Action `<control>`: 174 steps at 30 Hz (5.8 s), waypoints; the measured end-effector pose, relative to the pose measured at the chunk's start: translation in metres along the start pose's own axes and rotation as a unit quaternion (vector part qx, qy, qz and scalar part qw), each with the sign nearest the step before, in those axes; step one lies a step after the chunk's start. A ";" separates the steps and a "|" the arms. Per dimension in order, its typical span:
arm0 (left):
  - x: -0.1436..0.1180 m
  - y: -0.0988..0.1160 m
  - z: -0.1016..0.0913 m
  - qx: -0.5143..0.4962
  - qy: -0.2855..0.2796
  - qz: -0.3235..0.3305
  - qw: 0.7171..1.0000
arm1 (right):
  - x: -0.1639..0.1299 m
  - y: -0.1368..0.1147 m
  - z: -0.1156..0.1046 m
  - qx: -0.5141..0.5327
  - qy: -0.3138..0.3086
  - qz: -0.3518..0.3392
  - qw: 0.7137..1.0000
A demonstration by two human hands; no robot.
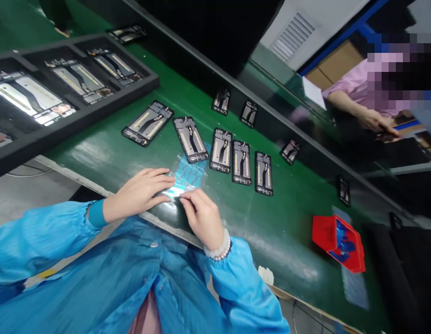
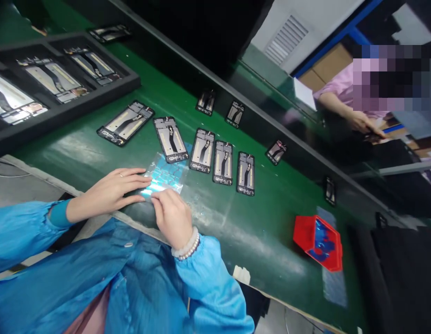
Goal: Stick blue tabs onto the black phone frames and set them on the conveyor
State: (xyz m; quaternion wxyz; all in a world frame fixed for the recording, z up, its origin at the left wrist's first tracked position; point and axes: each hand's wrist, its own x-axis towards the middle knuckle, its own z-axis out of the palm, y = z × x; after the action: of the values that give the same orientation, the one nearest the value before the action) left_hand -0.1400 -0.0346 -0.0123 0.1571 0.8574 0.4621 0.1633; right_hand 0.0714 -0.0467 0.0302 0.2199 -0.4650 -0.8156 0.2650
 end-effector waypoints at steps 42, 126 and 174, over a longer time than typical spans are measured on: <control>0.082 0.052 -0.020 -0.583 0.104 -0.231 0.772 | 0.025 0.008 -0.045 0.598 0.091 0.246 0.757; 0.085 0.071 0.008 -0.622 -0.107 -0.096 0.770 | -0.007 0.029 -0.006 0.320 0.367 0.274 0.829; 0.081 0.089 0.001 -0.200 0.034 -0.061 0.977 | -0.006 0.004 -0.024 0.347 0.298 0.277 0.845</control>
State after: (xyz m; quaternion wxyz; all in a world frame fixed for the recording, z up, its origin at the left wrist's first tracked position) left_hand -0.0310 -0.0128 0.0349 0.3198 0.7728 0.4763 0.2714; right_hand 0.0915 -0.0451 0.0448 0.5169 -0.6219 -0.4028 0.4287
